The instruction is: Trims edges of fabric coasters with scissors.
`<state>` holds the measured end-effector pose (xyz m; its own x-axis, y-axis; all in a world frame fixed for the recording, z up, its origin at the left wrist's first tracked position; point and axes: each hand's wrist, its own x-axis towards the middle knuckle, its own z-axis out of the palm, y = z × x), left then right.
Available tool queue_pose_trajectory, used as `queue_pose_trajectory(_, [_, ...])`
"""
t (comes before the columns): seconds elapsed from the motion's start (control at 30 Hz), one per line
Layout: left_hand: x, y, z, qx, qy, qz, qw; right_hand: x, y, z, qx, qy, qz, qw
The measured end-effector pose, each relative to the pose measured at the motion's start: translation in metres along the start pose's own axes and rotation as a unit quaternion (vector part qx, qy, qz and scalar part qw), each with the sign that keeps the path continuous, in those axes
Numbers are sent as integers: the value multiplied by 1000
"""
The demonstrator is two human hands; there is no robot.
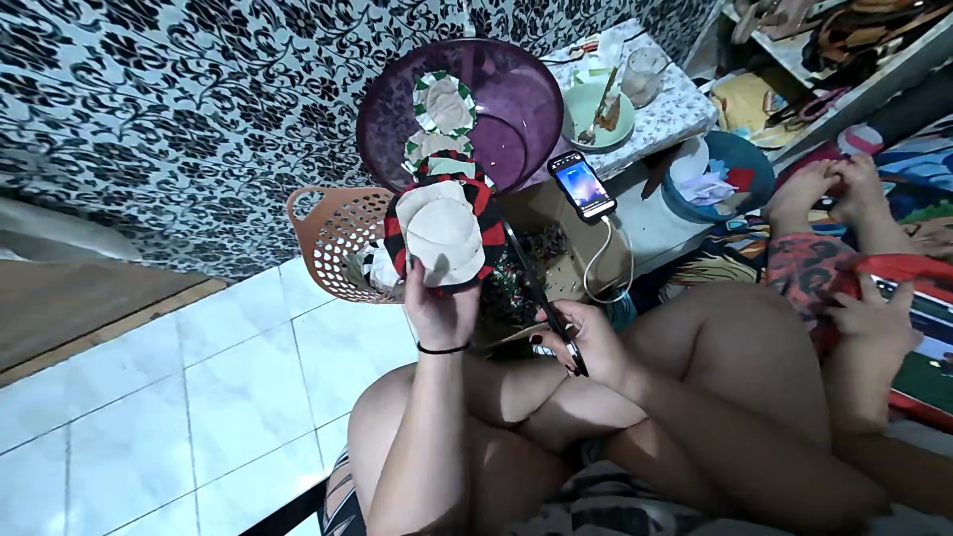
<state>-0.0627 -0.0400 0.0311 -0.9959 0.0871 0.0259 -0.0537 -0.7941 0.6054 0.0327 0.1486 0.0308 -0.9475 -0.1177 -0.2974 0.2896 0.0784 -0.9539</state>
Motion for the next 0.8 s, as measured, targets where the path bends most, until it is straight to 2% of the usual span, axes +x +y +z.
queue_pose_trajectory(0.17, [-9,-9,17,42,113,-8,993,-1,3,3,-3,6,-5,1000])
queue_pose_trajectory(0.3, [-5,-4,19,47,152,-5,987,0,9,2,14,-36,-31,999])
queue_pose_trajectory(0.4, [-6,-3,22,49,146,-9,988,2,11,2,-5,-83,-59,995])
queue_pose_trajectory(0.8, [-19,-9,29,74,67,-32,995,8,8,-4,29,-38,-79,996])
